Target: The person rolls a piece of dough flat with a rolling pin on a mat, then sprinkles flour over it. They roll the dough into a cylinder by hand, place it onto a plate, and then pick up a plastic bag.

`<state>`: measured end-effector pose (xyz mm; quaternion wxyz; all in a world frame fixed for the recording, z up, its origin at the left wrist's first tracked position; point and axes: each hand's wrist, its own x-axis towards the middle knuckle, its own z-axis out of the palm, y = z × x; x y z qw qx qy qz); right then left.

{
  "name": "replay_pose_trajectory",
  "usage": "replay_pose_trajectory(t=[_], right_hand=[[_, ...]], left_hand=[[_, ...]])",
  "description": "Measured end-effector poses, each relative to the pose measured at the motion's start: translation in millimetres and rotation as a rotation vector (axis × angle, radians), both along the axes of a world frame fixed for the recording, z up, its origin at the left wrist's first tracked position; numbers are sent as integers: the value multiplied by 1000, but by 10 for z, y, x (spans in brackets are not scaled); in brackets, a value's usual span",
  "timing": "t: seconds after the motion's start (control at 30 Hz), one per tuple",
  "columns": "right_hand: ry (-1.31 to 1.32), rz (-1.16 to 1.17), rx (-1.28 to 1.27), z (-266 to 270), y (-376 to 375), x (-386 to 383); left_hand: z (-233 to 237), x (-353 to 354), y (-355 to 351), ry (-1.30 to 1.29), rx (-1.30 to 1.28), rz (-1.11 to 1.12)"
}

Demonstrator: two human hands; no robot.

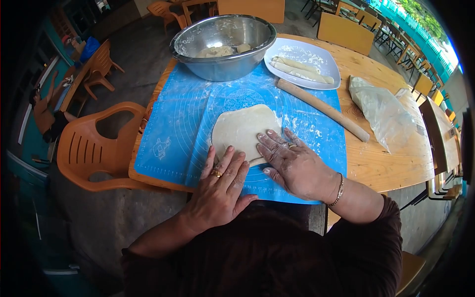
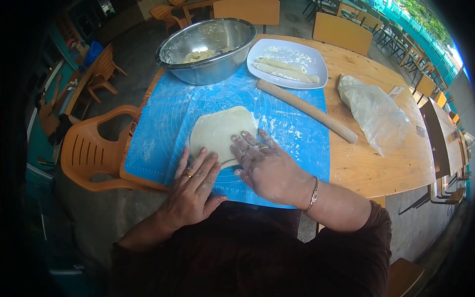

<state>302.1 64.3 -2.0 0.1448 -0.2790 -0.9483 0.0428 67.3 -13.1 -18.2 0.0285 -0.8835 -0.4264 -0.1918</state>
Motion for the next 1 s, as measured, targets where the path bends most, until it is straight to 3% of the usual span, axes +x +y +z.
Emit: replay_pose_trajectory(t=[0.07, 0.17, 0.23, 0.43, 0.67, 0.8, 0.87, 0.93, 1.0], right_hand=[[-104, -45, 14, 33, 12, 10], [-36, 39, 11, 48, -69, -16], [24, 118, -125, -10, -181, -68], [-100, -43, -62, 121, -34, 152], [-25, 26, -71, 32, 15, -34], [103, -186, -91, 369, 315, 161], [414, -206, 72, 563, 541, 289], [553, -428, -61, 822, 726, 385], [401, -555, 81, 950, 944, 596]], left_hand=[[38, -3, 21, 24, 18, -16], [-11, 60, 51, 11, -41, -24], [-3, 46, 43, 19, -31, -21], [21, -35, 54, -25, -52, -21], [-27, 67, 246, -113, -57, -14], [-37, 47, 268, -169, -46, 5], [-46, 54, 254, -179, -34, 11], [-34, 52, 254, -199, -51, 12], [-23, 23, 283, -218, -58, 9]])
